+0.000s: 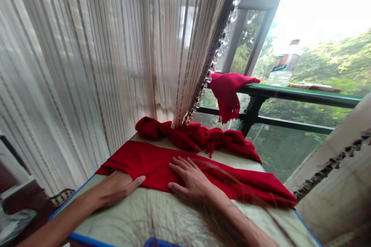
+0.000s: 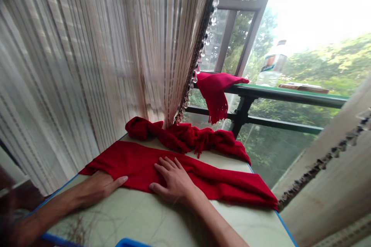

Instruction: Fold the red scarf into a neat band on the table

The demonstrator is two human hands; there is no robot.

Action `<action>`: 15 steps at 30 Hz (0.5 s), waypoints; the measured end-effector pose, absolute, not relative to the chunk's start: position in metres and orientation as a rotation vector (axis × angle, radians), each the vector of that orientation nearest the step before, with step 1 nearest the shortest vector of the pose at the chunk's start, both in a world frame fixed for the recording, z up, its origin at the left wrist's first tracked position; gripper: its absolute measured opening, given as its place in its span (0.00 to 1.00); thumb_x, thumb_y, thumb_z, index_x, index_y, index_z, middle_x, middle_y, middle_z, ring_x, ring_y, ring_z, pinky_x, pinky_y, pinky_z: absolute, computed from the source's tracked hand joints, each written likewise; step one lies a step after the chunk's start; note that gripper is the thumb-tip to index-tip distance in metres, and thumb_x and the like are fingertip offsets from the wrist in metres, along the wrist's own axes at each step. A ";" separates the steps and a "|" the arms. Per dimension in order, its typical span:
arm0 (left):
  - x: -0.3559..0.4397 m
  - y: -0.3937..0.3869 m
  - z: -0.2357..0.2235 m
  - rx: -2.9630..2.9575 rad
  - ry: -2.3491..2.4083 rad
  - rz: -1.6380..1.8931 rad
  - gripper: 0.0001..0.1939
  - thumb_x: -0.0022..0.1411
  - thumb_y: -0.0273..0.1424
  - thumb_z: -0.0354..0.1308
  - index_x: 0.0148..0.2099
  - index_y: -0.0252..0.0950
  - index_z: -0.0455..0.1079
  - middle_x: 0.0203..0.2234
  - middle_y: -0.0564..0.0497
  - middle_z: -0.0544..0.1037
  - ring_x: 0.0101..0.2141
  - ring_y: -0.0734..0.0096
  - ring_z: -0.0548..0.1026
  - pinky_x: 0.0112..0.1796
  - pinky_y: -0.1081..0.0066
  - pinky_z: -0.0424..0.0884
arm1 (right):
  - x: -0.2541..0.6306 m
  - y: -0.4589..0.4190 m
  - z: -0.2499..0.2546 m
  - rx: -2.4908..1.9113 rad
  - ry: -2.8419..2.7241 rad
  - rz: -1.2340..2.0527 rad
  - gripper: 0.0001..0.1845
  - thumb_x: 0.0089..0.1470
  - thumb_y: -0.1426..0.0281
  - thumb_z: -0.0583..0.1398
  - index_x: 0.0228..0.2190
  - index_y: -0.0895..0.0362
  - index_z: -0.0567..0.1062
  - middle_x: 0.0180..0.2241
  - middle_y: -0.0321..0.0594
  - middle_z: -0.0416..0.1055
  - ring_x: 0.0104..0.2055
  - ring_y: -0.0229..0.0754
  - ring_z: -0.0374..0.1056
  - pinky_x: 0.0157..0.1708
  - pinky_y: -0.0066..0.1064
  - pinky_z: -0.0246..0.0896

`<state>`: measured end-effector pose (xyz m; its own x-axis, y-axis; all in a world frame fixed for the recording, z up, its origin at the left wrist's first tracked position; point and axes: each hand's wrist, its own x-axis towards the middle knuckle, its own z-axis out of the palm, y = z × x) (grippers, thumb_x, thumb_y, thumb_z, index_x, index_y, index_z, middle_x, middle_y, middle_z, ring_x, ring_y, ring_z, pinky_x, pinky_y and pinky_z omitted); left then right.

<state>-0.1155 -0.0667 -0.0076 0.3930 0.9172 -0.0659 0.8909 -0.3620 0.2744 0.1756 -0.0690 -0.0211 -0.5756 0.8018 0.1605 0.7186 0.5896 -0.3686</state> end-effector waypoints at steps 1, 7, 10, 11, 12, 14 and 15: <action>-0.115 -0.067 -0.007 2.375 1.597 0.123 0.33 0.72 0.49 0.36 0.34 0.33 0.75 0.29 0.43 0.80 0.36 0.55 0.79 0.39 0.65 0.65 | 0.176 -0.069 -0.021 -1.241 -2.509 0.389 0.39 0.59 0.48 0.56 0.66 0.52 0.59 0.70 0.48 0.50 0.72 0.56 0.42 0.70 0.58 0.34; -0.112 -0.068 -0.002 2.376 1.590 0.126 0.30 0.72 0.47 0.38 0.41 0.34 0.77 0.38 0.44 0.82 0.44 0.55 0.78 0.46 0.67 0.67 | 0.177 -0.068 -0.021 -1.229 -2.472 0.417 0.39 0.59 0.47 0.56 0.65 0.52 0.59 0.70 0.47 0.50 0.72 0.56 0.42 0.70 0.58 0.33; -0.110 -0.070 0.002 2.388 1.557 0.161 0.28 0.71 0.46 0.39 0.48 0.35 0.77 0.47 0.45 0.81 0.53 0.56 0.74 0.51 0.68 0.65 | 0.179 -0.068 -0.021 -1.218 -2.482 0.430 0.39 0.59 0.48 0.56 0.65 0.52 0.59 0.70 0.47 0.50 0.72 0.56 0.42 0.70 0.58 0.33; -0.110 -0.071 0.004 2.381 1.555 0.149 0.29 0.71 0.46 0.39 0.49 0.35 0.77 0.47 0.44 0.81 0.53 0.56 0.74 0.52 0.67 0.65 | 0.179 -0.068 -0.021 -1.213 -2.487 0.430 0.39 0.59 0.49 0.57 0.65 0.52 0.59 0.70 0.47 0.50 0.72 0.56 0.42 0.70 0.58 0.33; -0.109 -0.072 0.006 2.371 1.556 0.135 0.29 0.71 0.46 0.39 0.50 0.35 0.77 0.47 0.44 0.81 0.53 0.55 0.75 0.52 0.67 0.65 | 0.180 -0.068 -0.021 -1.211 -2.491 0.428 0.39 0.59 0.49 0.56 0.65 0.52 0.59 0.70 0.47 0.50 0.72 0.56 0.42 0.70 0.58 0.33; -0.108 -0.073 0.009 2.358 1.566 0.113 0.30 0.71 0.46 0.38 0.51 0.34 0.77 0.48 0.42 0.80 0.51 0.55 0.76 0.52 0.66 0.66 | 0.181 -0.069 -0.021 -1.217 -2.493 0.422 0.39 0.60 0.48 0.56 0.65 0.53 0.60 0.70 0.48 0.50 0.72 0.56 0.42 0.70 0.58 0.33; -0.108 -0.074 0.010 2.360 1.564 0.114 0.30 0.71 0.47 0.38 0.52 0.34 0.76 0.49 0.42 0.79 0.51 0.55 0.76 0.52 0.66 0.66 | 0.181 -0.069 -0.021 -1.224 -2.492 0.419 0.39 0.60 0.48 0.55 0.65 0.53 0.60 0.70 0.48 0.50 0.72 0.56 0.42 0.70 0.58 0.33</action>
<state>-0.1077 -0.0737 0.0104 0.4017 0.9101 -0.1021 0.8858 -0.3578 0.2955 0.1806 -0.0686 -0.0211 -0.5754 0.8012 0.1646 0.7033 0.5874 -0.4004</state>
